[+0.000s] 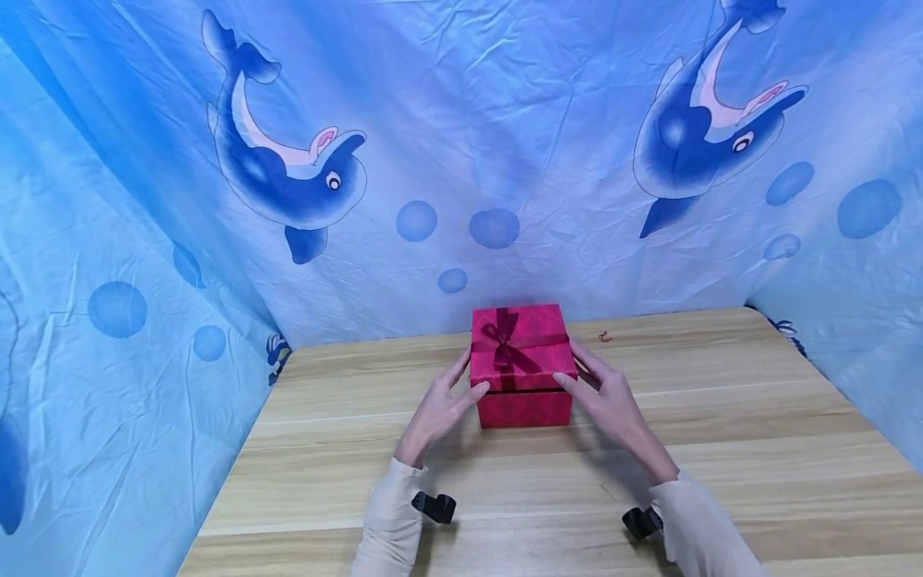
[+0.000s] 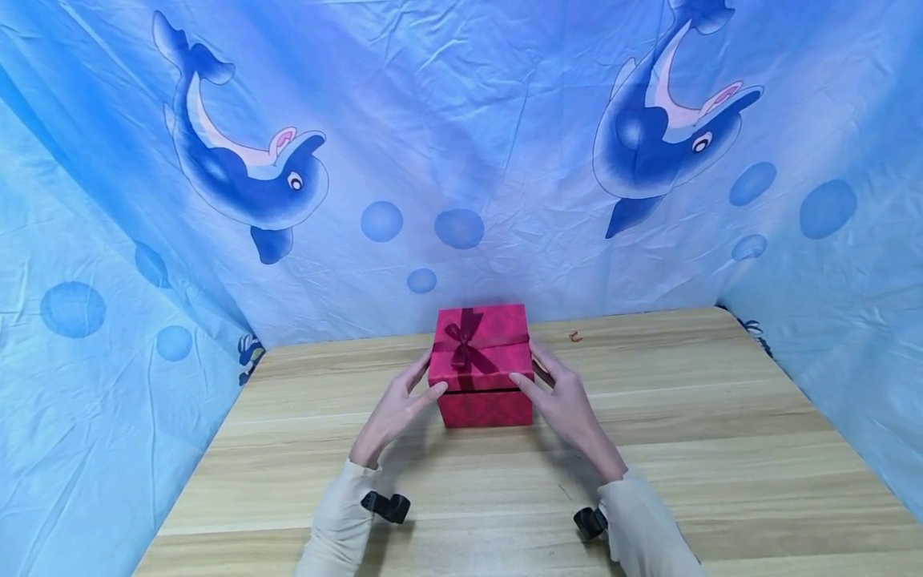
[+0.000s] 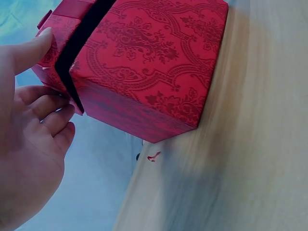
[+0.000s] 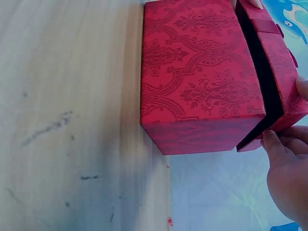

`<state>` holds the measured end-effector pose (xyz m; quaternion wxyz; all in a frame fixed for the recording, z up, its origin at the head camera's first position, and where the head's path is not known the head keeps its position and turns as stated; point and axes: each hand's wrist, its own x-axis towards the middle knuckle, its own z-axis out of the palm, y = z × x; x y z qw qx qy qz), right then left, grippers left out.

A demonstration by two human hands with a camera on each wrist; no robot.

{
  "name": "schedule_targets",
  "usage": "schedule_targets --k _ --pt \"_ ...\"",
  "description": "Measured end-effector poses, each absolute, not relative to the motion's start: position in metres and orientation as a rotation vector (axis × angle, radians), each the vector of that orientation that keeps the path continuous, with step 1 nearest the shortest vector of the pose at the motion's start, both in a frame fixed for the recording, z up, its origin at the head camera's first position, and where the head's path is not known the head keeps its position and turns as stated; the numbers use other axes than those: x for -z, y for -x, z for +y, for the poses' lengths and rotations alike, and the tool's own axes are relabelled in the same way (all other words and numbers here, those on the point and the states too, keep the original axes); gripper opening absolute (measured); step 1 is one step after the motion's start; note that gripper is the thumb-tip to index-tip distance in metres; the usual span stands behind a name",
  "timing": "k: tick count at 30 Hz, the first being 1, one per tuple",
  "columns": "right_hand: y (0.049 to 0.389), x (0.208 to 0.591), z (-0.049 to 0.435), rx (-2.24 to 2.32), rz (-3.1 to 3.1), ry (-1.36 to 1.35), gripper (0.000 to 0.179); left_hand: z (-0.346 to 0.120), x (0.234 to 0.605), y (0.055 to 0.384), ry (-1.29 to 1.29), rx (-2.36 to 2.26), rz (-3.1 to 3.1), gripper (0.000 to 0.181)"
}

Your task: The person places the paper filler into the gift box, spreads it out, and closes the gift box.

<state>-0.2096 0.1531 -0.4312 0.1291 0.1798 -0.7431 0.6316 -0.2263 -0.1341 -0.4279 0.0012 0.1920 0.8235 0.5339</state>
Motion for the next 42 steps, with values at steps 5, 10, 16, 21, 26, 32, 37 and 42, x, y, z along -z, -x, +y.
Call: schedule_targets --k 5,10,16,21,26,32,37,42 --pt "0.208 0.436 0.152 -1.831 -2.165 -0.520 0.066 -0.135 0.432 0.226 -0.621 -1.634 2.610 0.078" --pt "0.207 0.439 0.151 -1.822 -2.171 -0.519 0.065 -0.135 0.435 0.226 -0.635 -1.601 2.639 0.076" --pt "0.206 0.442 0.149 -1.824 -2.170 -0.504 0.064 -0.136 0.437 0.226 -0.631 -1.611 2.638 0.074" --pt "0.206 0.443 0.149 -1.854 -2.171 -0.498 0.065 -0.136 0.441 0.227 -0.637 -1.629 2.622 0.073" --pt "0.206 0.446 0.150 -1.856 -2.187 -0.489 0.065 -0.136 0.444 0.227 -0.644 -1.614 2.621 0.075" --pt "0.205 0.450 0.150 -1.835 -2.231 -0.460 0.065 -0.136 0.446 0.227 -0.662 -1.573 2.634 0.079" --pt "0.204 0.454 0.150 -1.829 -2.248 -0.461 0.066 -0.137 0.450 0.228 -0.664 -1.552 2.637 0.081" --pt "0.205 0.458 0.150 -1.852 -2.245 -0.458 0.065 -0.136 0.451 0.226 -0.629 -1.523 2.645 0.081"
